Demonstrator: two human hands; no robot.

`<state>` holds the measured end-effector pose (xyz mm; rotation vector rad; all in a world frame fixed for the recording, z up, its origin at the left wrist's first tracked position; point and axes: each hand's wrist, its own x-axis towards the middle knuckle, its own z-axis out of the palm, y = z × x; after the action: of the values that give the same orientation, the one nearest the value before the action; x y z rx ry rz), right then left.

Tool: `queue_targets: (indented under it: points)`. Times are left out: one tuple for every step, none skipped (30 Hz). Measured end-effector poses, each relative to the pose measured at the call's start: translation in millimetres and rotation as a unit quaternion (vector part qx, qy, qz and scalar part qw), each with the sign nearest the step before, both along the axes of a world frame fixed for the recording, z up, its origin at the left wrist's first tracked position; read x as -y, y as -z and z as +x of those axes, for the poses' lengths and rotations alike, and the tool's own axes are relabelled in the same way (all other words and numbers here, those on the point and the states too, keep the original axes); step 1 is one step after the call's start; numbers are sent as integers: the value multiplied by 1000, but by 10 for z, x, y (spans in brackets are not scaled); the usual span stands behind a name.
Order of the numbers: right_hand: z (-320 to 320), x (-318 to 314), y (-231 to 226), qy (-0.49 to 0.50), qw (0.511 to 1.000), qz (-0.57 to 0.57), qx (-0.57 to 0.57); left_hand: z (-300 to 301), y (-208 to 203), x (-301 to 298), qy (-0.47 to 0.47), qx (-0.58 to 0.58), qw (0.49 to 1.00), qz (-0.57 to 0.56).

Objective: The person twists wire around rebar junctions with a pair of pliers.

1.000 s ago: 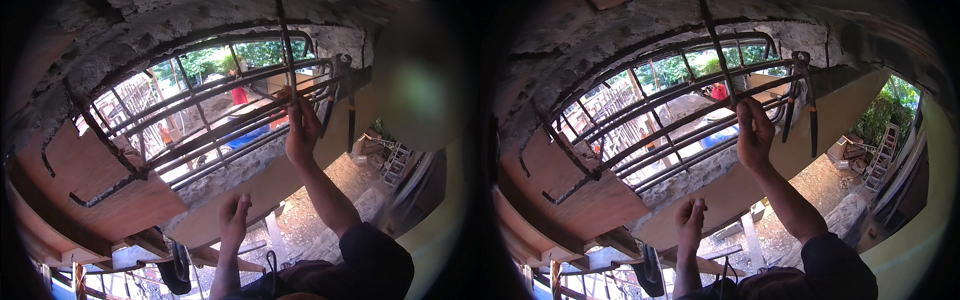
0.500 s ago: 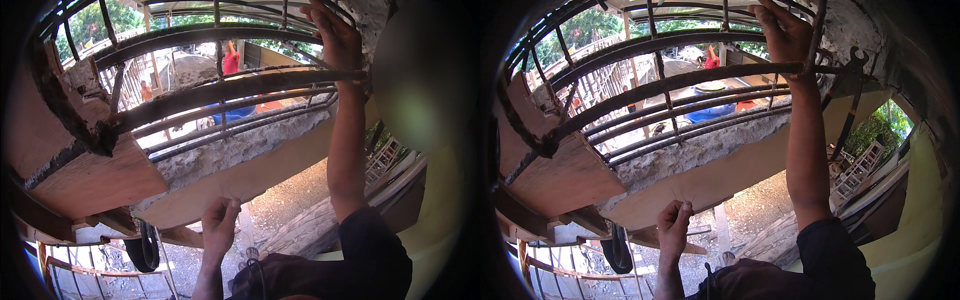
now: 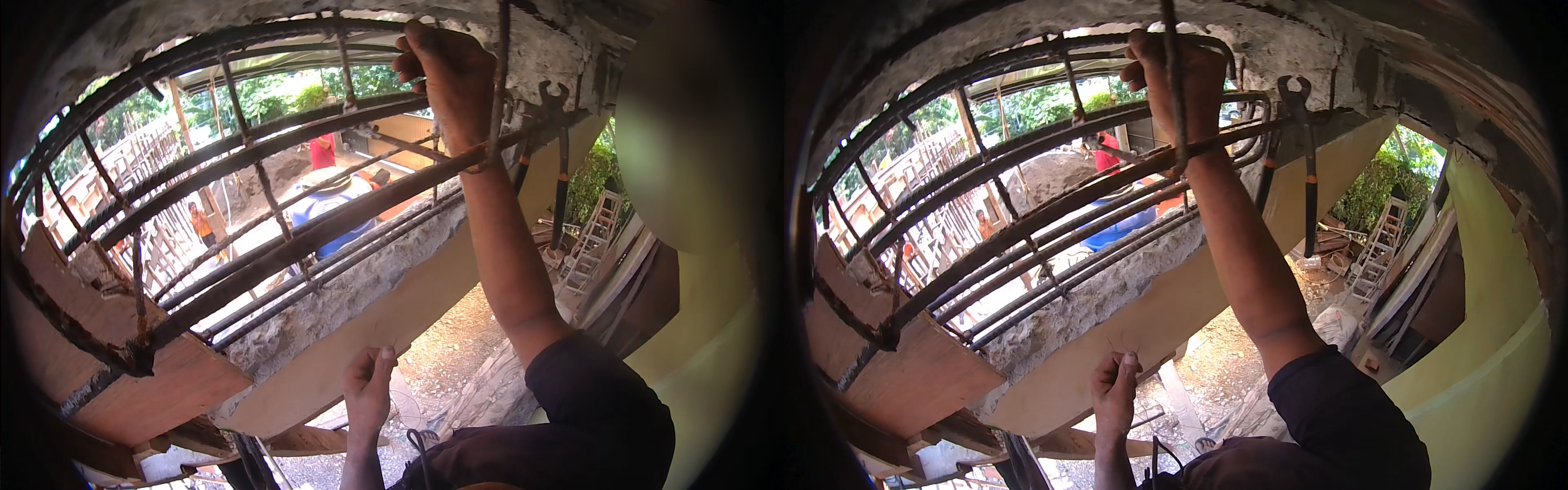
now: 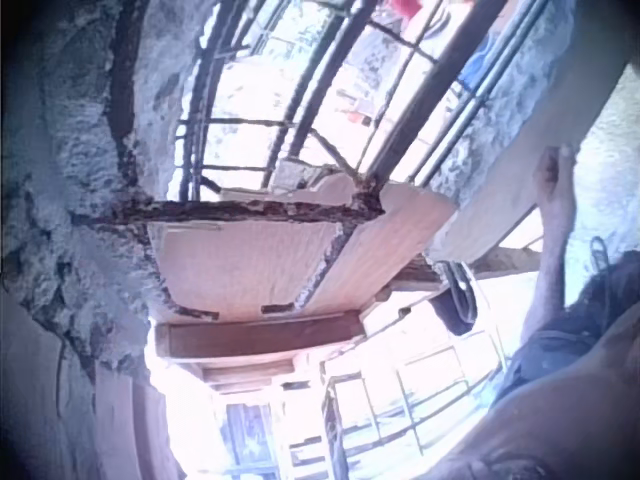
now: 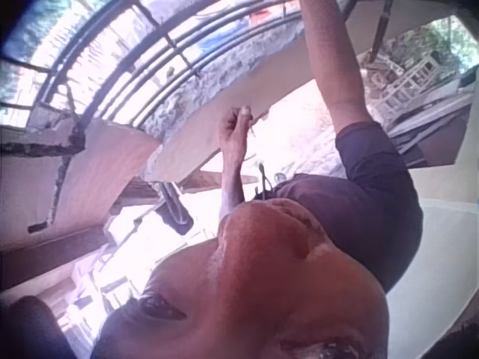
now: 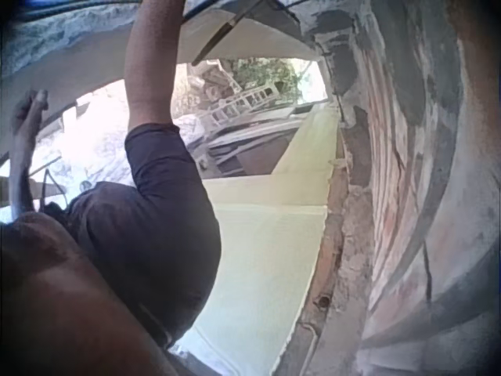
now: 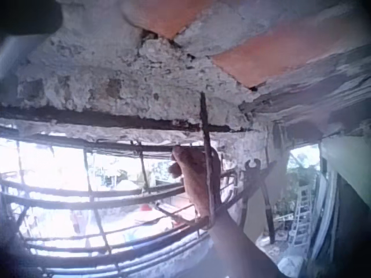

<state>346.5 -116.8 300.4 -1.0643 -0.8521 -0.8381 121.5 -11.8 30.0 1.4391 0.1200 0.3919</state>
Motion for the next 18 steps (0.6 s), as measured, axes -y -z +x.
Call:
queue_targets:
  points:
    - [15, 15, 22, 7, 1000, 4, 5, 22, 7, 23, 5, 6, 1000, 3]
    - [14, 37, 33, 38, 999, 11, 19, 43, -13, 41, 11, 7, 1000, 17]
    - [5, 53, 35, 66, 997, 19, 33, 56, -31, 68, 13, 9, 1000, 15]
    - [142, 37, 98, 152, 984, 33, 82, 51, -41, 85, 12, 10, 1000, 13]
    - [171, 63, 153, 209, 971, 54, 104, 53, -55, 97, 13, 12, 1000, 11]
    - [174, 77, 213, 264, 953, 75, 124, 39, -58, 83, 8, 11, 1000, 18]
    - [192, 132, 262, 324, 930, 93, 146, 31, -50, 83, 9, 12, 1000, 25]
    - [269, 179, 359, 368, 921, 52, 114, 12, -29, 79, 3, 11, 1000, 29]
    - [359, 216, 398, 412, 903, 38, 118, 5, -16, 63, 2, 4, 1000, 26]
    - [439, 253, 393, 456, 881, 22, 120, -1, 0, 40, 2, -4, 1000, 22]
    - [512, 295, 378, 498, 858, 7, 122, -8, 11, 26, 1, -12, 1000, 18]
    - [576, 341, 372, 491, 856, 18, 161, -17, 15, 22, -2, -9, 1000, 22]
    - [553, 341, 341, 436, 889, 33, 133, -33, 24, 10, -7, -7, 1000, 25]
    - [515, 351, 298, 380, 918, 49, 105, -49, 30, 0, -12, -5, 1000, 28]
    - [499, 363, 266, 322, 941, 65, 76, -65, 34, -7, -16, -7, 999, 29]
    - [571, 426, 249, 343, 937, 71, 18, -67, 21, 6, -14, -6, 999, 31]
    - [611, 432, 295, 362, 928, 75, 43, -61, 8, 21, -14, -5, 999, 33]
    - [643, 418, 357, 381, 919, 79, 68, -36, 5, 35, -12, 3, 999, 35]
